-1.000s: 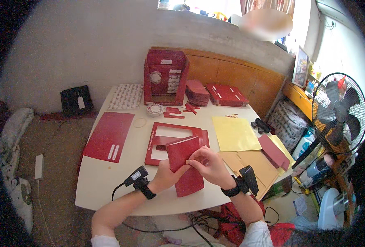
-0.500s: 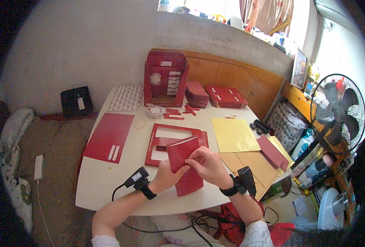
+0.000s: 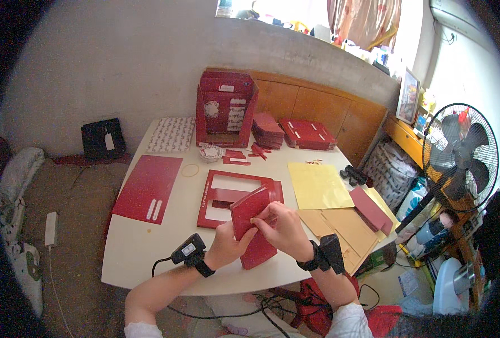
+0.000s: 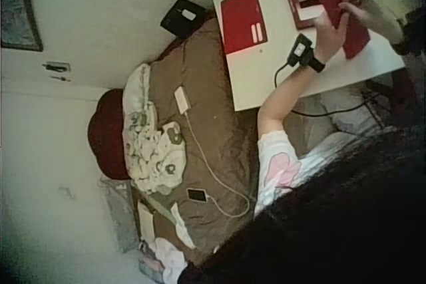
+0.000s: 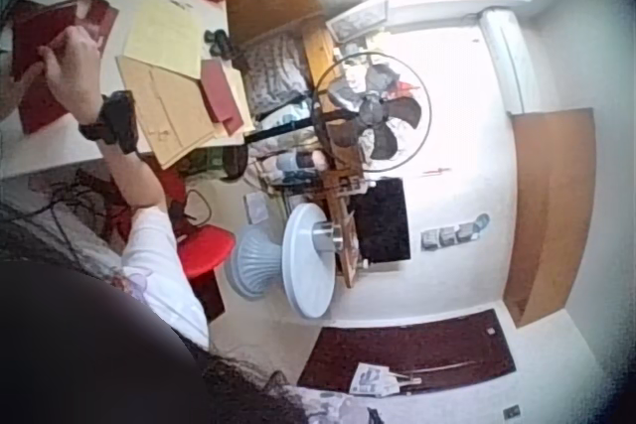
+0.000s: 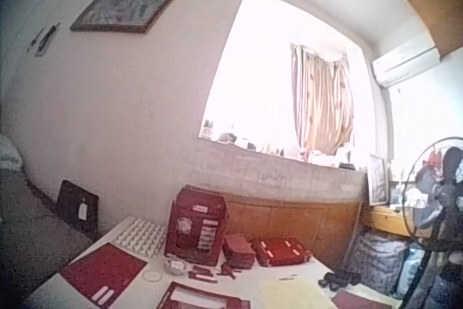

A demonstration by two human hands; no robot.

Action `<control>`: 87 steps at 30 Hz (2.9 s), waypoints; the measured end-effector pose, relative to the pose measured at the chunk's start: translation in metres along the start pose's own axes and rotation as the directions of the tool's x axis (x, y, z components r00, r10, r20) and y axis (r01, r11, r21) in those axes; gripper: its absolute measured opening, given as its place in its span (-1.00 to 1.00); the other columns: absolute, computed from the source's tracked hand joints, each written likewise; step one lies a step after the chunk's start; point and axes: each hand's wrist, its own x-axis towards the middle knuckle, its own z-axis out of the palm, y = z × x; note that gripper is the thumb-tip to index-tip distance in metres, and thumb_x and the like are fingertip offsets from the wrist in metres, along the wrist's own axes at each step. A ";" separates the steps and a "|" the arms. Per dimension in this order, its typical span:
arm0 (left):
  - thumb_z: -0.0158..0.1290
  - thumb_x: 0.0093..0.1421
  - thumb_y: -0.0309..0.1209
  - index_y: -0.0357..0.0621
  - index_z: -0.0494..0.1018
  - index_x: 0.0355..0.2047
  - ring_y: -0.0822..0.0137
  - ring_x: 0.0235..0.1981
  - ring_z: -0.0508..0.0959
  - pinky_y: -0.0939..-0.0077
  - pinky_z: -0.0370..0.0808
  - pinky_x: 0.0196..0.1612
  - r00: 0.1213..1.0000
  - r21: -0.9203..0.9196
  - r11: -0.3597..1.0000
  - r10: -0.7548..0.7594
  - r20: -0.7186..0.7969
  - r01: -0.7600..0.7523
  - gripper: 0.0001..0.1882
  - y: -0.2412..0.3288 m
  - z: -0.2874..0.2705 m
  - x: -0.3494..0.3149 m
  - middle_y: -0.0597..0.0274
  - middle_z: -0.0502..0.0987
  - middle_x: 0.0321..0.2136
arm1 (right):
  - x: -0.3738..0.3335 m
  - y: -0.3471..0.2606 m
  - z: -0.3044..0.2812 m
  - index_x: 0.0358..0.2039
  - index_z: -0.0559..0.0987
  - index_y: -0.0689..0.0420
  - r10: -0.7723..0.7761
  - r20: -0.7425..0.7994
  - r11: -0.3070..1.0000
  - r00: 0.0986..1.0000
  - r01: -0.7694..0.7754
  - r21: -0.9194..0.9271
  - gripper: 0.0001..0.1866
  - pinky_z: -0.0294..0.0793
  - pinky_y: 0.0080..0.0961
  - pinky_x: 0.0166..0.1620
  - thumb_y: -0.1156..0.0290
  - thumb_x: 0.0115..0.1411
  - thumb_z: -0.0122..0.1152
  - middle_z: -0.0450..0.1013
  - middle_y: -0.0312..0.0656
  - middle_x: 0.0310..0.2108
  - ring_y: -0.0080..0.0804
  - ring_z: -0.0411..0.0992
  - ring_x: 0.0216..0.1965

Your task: The recorder is folding and assembling paper money wallets/envelopes.

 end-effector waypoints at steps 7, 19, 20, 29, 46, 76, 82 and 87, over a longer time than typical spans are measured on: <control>0.03 0.09 -0.38 -0.26 0.41 -0.28 0.41 -0.51 0.51 0.53 0.43 -0.45 0.991 -0.168 0.977 -0.128 0.026 0.131 -0.77 0.000 -0.003 0.001 0.13 0.52 -0.49 | -0.002 0.002 -0.016 -0.70 0.34 0.19 0.134 0.004 0.974 0.991 -0.131 -0.184 -0.62 0.26 -0.64 -0.57 0.24 -0.14 0.36 0.29 -0.28 -0.71 -0.62 0.22 -0.66; 0.03 0.10 -0.34 -0.27 0.42 -0.25 0.50 -0.35 0.47 0.58 0.42 -0.32 0.935 -0.477 0.813 -0.350 0.059 0.334 -0.74 0.003 -0.003 0.004 0.22 0.51 -0.35 | -0.032 0.023 -0.010 -0.19 0.36 0.24 0.060 0.245 0.915 0.968 -0.152 0.374 -0.66 0.38 -0.61 -0.48 0.38 0.04 0.17 0.44 -0.17 -0.45 -0.56 0.39 -0.52; 0.03 0.10 -0.34 -0.27 0.42 -0.25 0.50 -0.35 0.47 0.58 0.42 -0.32 0.935 -0.476 0.813 -0.351 0.059 0.335 -0.74 0.002 -0.004 0.003 0.22 0.51 -0.35 | -0.032 0.020 -0.011 -0.20 0.38 0.26 0.063 0.246 0.939 0.967 -0.141 0.315 -0.68 0.38 -0.64 -0.46 0.43 0.04 0.16 0.43 -0.21 -0.44 -0.61 0.39 -0.48; 0.05 0.09 -0.39 -0.25 0.39 -0.21 0.46 -0.29 0.47 0.56 0.42 -0.23 0.919 -0.570 0.734 -0.380 0.103 0.368 -0.73 0.005 -0.004 0.005 0.21 0.50 -0.28 | -0.037 0.007 -0.003 -0.24 0.39 0.26 -0.026 0.131 0.922 0.991 -0.026 0.385 -0.75 0.39 -0.58 -0.46 0.50 0.04 0.13 0.44 -0.16 -0.48 -0.57 0.39 -0.51; -0.05 0.11 -0.19 -0.25 -0.14 0.16 0.25 0.07 0.15 0.32 0.15 0.07 0.999 -0.284 0.959 0.001 0.047 0.012 -0.26 -0.002 0.003 -0.002 0.06 0.05 0.06 | -0.024 -0.003 -0.001 -0.38 0.39 0.20 -0.128 -0.222 0.991 0.967 0.115 -0.068 -0.74 0.45 -0.44 -0.46 0.48 -0.12 0.21 0.36 -0.09 -0.29 -0.22 0.44 -0.42; -0.03 0.11 -0.40 -0.30 0.32 -0.17 0.41 -0.30 0.47 0.53 0.42 -0.22 0.739 -0.572 0.506 -0.601 0.304 0.646 -0.71 -0.027 -0.002 0.004 0.18 0.47 -0.28 | -0.036 0.156 -0.131 -0.36 0.54 0.17 0.196 0.294 0.839 0.936 -0.005 -0.544 -0.84 0.40 -0.48 -0.30 0.51 0.01 0.07 0.39 -0.11 -0.39 -0.27 0.39 -0.35; -0.04 0.11 -0.36 -0.27 0.33 -0.18 0.41 -0.33 0.48 0.53 0.42 -0.24 0.671 -0.595 0.398 -0.654 0.349 0.698 -0.70 -0.018 -0.006 0.009 0.20 0.47 -0.30 | -0.039 0.160 -0.129 -0.45 0.55 0.11 0.095 0.225 0.871 0.970 0.029 -0.491 -0.87 0.39 -0.40 -0.30 0.48 -0.08 0.11 0.40 -0.12 -0.46 -0.19 0.39 -0.38; -0.04 0.11 -0.36 -0.27 0.34 -0.19 0.41 -0.33 0.48 0.54 0.42 -0.25 0.666 -0.592 0.393 -0.655 0.358 0.704 -0.71 -0.010 -0.007 0.010 0.21 0.47 -0.31 | -0.036 0.160 -0.131 -0.50 0.53 0.12 0.064 0.257 0.844 0.964 0.085 -0.530 -0.92 0.39 -0.38 -0.32 0.47 -0.05 0.07 0.39 -0.13 -0.47 -0.19 0.38 -0.39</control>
